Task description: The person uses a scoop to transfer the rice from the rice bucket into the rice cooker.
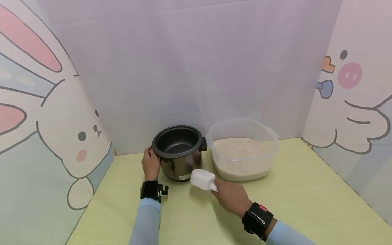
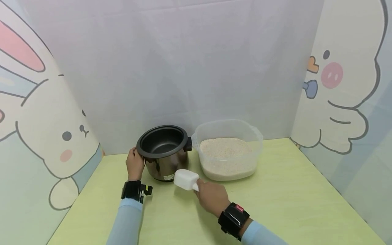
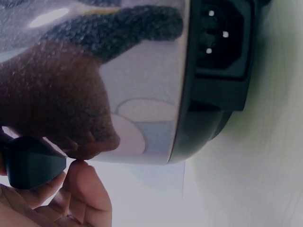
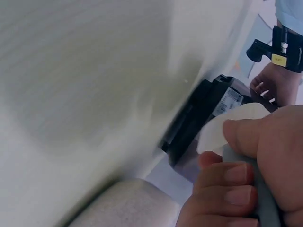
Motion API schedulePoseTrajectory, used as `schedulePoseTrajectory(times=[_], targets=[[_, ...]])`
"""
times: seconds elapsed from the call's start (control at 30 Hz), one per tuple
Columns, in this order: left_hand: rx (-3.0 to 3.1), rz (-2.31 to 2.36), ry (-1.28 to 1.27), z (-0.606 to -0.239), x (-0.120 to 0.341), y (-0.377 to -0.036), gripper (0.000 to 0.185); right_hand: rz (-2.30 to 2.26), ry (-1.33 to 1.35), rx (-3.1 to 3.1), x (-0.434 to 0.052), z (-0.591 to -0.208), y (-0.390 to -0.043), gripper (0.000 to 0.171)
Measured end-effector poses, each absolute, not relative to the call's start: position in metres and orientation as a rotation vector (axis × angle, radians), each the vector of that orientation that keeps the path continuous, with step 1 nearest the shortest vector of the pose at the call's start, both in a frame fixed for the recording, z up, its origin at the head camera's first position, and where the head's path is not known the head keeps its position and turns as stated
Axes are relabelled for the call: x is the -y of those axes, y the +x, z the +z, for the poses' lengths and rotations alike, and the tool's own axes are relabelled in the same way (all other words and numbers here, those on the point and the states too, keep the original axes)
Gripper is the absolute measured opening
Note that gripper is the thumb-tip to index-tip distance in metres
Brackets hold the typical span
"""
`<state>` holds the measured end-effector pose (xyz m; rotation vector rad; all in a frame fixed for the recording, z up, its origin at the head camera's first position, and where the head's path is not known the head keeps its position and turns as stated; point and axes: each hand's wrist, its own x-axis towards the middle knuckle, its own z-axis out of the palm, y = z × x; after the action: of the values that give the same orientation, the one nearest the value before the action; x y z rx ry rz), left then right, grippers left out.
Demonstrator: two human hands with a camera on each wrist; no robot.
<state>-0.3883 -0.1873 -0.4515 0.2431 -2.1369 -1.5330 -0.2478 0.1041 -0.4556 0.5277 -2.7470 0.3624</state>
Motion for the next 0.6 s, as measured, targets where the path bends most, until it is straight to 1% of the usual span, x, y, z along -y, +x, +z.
schedulePoseTrajectory(times=[0.2, 0.37, 0.47, 0.6], targets=[[2.168, -1.515, 0.222, -0.45, 0.19, -0.386, 0.052, 0.409, 0.625, 2.704, -0.107, -0.439, -0.251, 0.02], [2.196, -1.503, 0.209, -0.448, 0.192, -0.385, 0.051, 0.408, 0.633, 2.667, -0.112, -0.421, -0.256, 0.024], [2.206, -1.517, 0.194, -0.449, 0.192, -0.387, 0.052, 0.477, 0.635, 2.65, -0.118, -0.409, -0.258, 0.023], [2.199, -1.535, 0.177, -0.448, 0.192, -0.388, 0.052, 0.615, 0.641, 2.635, -0.129, -0.397, -0.262, 0.018]])
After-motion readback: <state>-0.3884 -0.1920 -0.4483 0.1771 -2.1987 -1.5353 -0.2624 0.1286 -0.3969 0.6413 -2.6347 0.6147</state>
